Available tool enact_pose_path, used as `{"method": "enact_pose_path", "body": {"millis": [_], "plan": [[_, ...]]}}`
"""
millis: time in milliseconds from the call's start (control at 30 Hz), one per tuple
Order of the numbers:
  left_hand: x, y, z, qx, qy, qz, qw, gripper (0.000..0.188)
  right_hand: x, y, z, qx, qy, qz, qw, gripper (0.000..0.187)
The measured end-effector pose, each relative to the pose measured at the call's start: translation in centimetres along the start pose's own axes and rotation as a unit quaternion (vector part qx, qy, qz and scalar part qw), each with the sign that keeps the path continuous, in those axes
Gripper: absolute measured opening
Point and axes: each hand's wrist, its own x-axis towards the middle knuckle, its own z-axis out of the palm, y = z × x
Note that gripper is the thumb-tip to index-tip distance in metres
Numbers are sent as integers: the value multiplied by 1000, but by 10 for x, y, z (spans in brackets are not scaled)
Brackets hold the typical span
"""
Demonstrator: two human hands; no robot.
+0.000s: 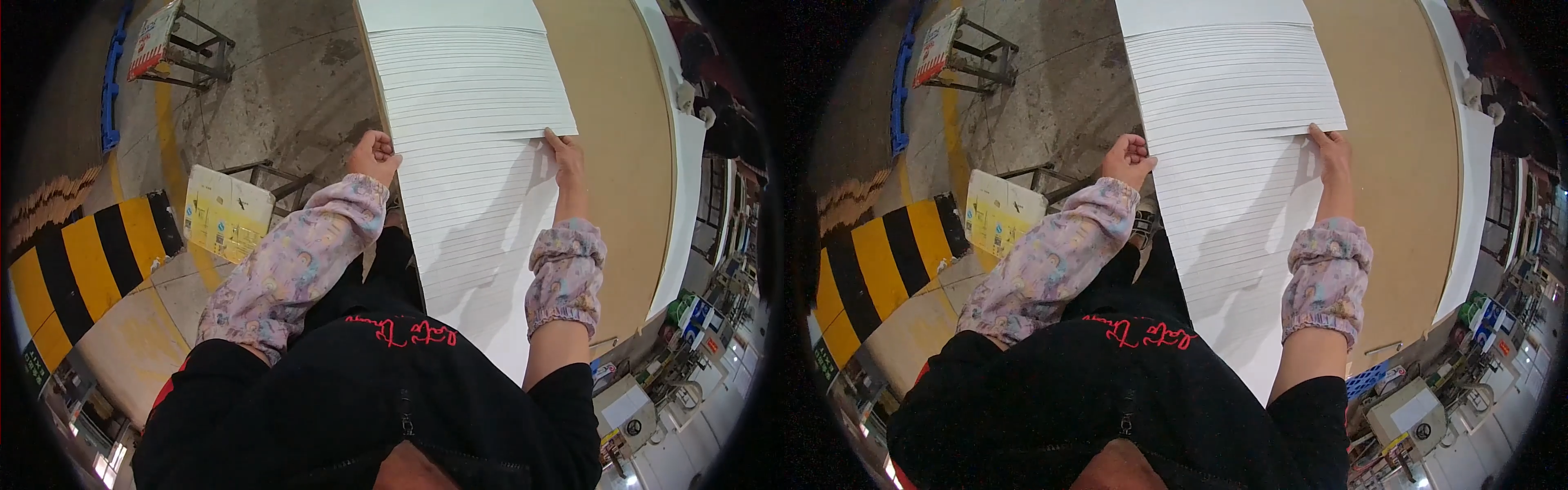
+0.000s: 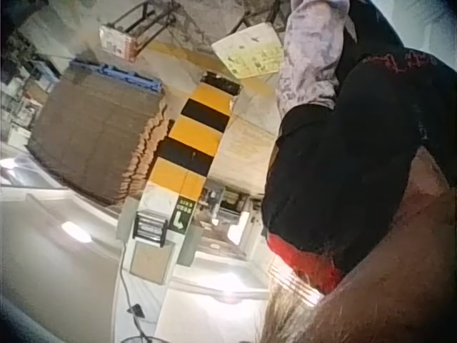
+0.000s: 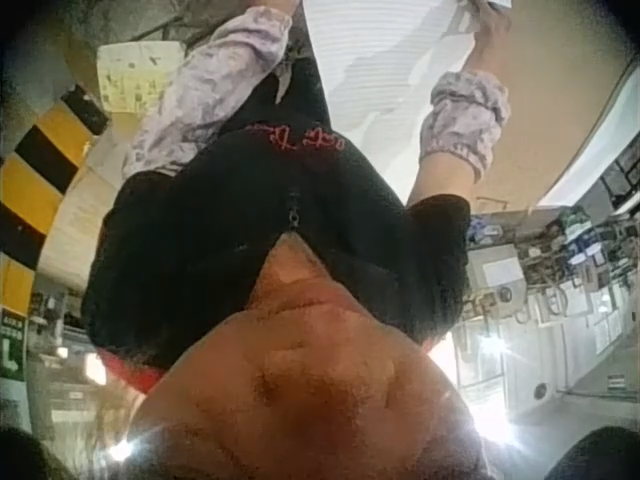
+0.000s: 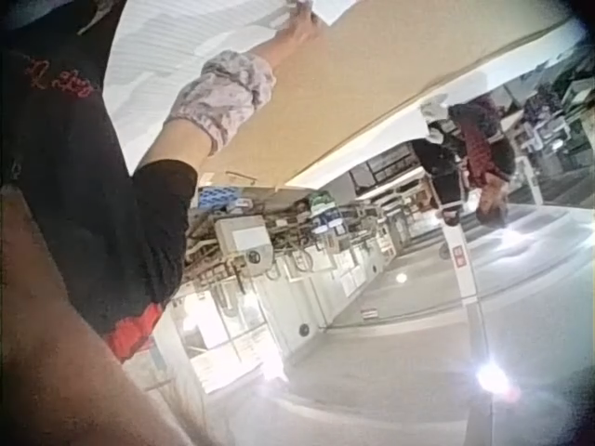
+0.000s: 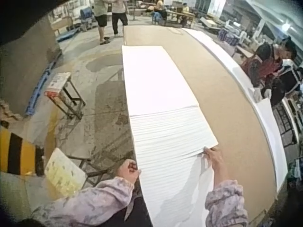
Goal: Aligning and stacking large sheets of white paper on a work table in a factory.
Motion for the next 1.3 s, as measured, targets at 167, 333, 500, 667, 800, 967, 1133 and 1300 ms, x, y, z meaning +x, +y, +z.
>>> {"method": "enact_pose_path", "body": {"millis": [167,333,500,667,800,967,1133,1300], "plan": [[-2,-4,0,-15,-15,-8,1000,26,9,10,-1,6,20,-17,1000,27],[-4,-5,0,-29,7,4,1000,25,16,16,-3,24,18,-23,999,29],[-5,-3,1,-19,-4,-7,1000,25,14,14,-6,-41,44,-27,998,24],[-3,-7,0,-10,-15,7,1000,25,7,8,-4,-51,39,-21,998,29],[-1,0,-3,1,-43,12,999,22,8,7,-3,-47,37,-21,998,30],[8,5,-2,-49,-74,-47,995,16,3,8,-1,42,41,-56,997,40],[20,-12,2,20,-35,18,999,13,-4,2,-3,48,150,-77,985,59],[22,-15,1,5,-38,-13,999,14,14,11,-8,12,79,-77,994,55]]}}
